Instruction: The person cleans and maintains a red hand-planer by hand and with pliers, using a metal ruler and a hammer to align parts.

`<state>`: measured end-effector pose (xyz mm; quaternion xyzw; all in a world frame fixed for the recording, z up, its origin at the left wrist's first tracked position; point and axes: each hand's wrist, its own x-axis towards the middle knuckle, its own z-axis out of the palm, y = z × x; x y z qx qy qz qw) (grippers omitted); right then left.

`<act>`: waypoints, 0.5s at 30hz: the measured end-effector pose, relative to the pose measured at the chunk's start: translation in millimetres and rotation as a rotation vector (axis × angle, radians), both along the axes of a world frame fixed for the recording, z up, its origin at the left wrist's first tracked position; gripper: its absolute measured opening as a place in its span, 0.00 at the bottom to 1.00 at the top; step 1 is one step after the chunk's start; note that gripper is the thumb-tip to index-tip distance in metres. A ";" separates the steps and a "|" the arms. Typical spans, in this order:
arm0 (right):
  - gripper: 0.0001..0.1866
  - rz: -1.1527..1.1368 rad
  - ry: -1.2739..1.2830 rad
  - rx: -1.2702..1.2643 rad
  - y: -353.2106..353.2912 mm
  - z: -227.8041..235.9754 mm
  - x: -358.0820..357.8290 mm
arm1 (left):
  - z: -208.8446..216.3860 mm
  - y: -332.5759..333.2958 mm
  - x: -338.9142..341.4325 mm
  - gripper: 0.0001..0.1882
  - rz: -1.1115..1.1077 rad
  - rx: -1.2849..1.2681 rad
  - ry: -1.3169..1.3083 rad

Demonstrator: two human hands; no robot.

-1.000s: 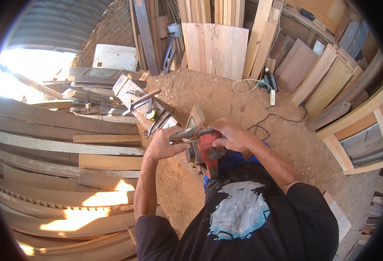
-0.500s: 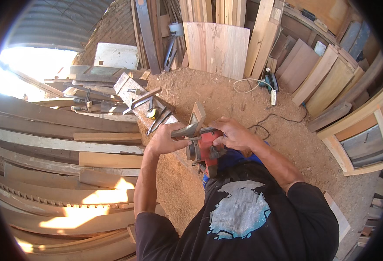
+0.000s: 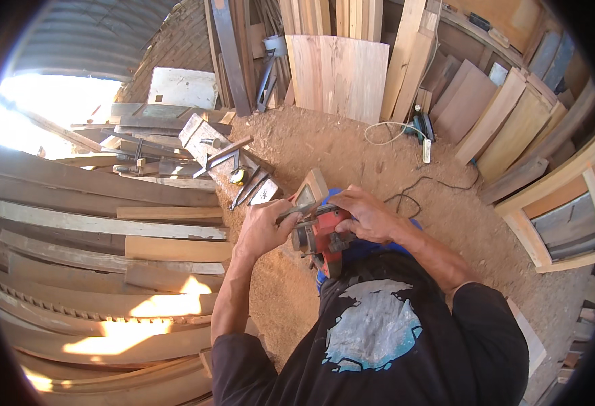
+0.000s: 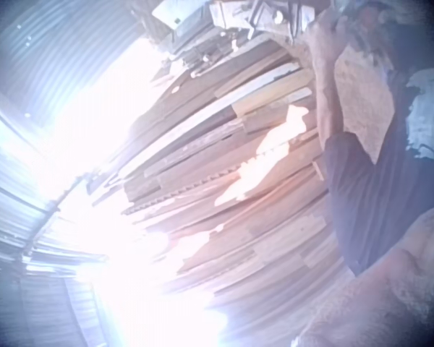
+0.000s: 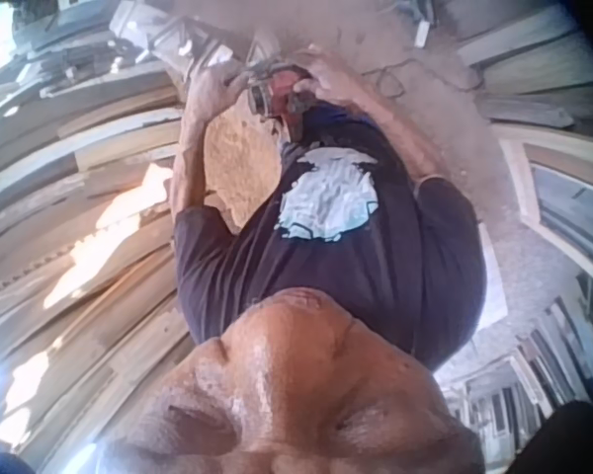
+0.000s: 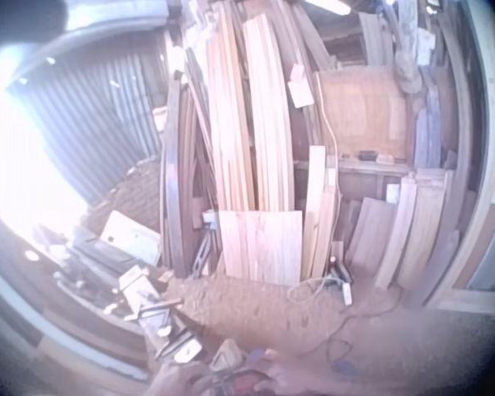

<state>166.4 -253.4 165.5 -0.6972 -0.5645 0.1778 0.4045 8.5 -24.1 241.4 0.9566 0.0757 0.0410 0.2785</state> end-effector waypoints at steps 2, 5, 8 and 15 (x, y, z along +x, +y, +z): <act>0.33 0.034 0.022 -0.033 -0.5 7.3 -2.0 | -6.2 1.4 -5.6 0.11 -0.011 -0.001 -0.065; 0.29 0.025 0.070 0.056 -4.4 5.8 2.6 | -10.3 2.9 -5.3 0.09 -0.023 0.000 -0.116; 0.32 -0.232 0.127 0.033 -11.1 8.4 -4.7 | -11.0 4.1 -8.8 0.10 0.024 -0.037 -0.081; 0.32 -0.174 0.615 0.134 -12.2 -19.9 -7.9 | -13.0 17.6 -3.7 0.09 0.061 -0.113 -0.039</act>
